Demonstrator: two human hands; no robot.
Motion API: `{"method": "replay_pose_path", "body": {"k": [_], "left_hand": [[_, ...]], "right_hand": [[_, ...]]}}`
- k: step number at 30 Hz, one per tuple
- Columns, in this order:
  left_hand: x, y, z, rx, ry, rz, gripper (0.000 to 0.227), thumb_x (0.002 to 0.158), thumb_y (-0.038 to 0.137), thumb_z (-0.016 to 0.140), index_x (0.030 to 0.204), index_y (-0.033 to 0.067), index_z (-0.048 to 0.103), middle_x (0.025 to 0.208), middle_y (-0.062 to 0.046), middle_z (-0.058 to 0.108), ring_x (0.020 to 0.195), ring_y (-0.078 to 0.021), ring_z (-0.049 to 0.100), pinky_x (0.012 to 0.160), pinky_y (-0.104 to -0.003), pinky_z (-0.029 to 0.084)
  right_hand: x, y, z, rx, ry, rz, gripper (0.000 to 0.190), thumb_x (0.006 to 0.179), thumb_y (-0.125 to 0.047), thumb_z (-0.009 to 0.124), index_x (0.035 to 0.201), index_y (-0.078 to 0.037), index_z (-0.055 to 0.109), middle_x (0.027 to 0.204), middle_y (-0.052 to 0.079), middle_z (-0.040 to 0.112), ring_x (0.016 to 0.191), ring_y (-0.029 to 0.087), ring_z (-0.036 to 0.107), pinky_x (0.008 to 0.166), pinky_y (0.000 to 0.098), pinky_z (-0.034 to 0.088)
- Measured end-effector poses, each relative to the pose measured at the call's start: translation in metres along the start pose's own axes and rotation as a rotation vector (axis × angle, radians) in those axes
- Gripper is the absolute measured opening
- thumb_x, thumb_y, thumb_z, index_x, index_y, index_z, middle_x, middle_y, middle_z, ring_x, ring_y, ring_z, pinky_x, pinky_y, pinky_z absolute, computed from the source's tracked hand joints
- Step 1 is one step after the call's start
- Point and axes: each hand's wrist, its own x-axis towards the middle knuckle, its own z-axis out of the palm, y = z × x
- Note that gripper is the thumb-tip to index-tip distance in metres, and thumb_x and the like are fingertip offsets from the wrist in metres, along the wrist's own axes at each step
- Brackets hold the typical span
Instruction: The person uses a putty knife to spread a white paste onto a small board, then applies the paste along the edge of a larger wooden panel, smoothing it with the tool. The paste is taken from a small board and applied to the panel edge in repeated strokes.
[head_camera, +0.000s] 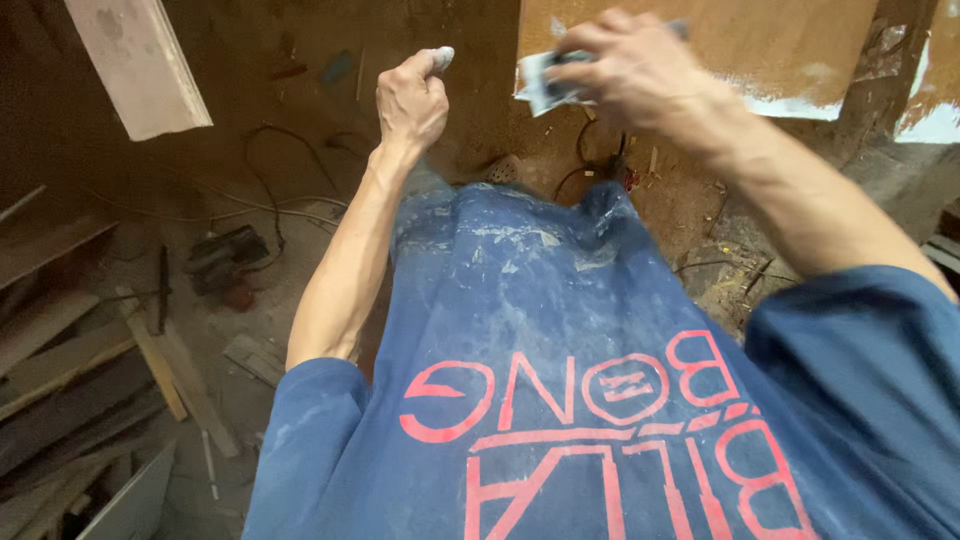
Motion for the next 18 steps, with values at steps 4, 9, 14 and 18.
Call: {"method": "replay_pose_path", "body": {"k": [4,9,14,18], "left_hand": [[0.003,0.007,0.005,0.002,0.004,0.063,0.040,0.088,-0.006,0.048,0.117,0.0007,0.075,0.115,-0.020,0.075,0.106,-0.0297,0.076,0.093,-0.037,0.061],[0.001,0.011,0.003,-0.011,-0.004,0.022,0.038,0.089,-0.006,0.050,0.117,0.0021,0.075,0.114,-0.019,0.076,0.105,-0.0281,0.076,0.095,-0.035,0.060],[-0.001,0.018,0.004,-0.021,0.008,-0.005,0.038,0.087,-0.006,0.050,0.116,0.0017,0.075,0.113,-0.019,0.076,0.106,-0.0273,0.076,0.095,-0.035,0.061],[0.005,0.029,0.011,-0.016,0.050,0.047,0.037,0.087,-0.006,0.052,0.115,0.0003,0.075,0.111,-0.020,0.076,0.102,-0.0283,0.077,0.091,-0.036,0.062]], "right_hand": [[0.008,-0.009,0.019,0.066,-0.078,0.052,0.065,0.082,-0.001,0.072,0.136,-0.037,0.068,0.143,0.005,0.061,0.112,0.027,0.059,0.093,0.0448,0.052],[-0.056,0.026,0.024,0.017,-0.092,0.127,0.063,0.077,-0.008,0.078,0.132,-0.037,0.070,0.139,0.001,0.065,0.125,0.023,0.059,0.112,0.0424,0.047],[-0.104,0.056,0.017,-0.036,-0.121,0.206,0.053,0.088,-0.013,0.080,0.135,-0.033,0.070,0.138,0.001,0.067,0.123,0.021,0.062,0.109,0.0399,0.052],[-0.077,0.041,0.006,0.127,-0.049,0.168,0.057,0.079,-0.012,0.082,0.132,-0.029,0.071,0.136,0.004,0.065,0.125,0.024,0.060,0.104,0.0400,0.055]]}}
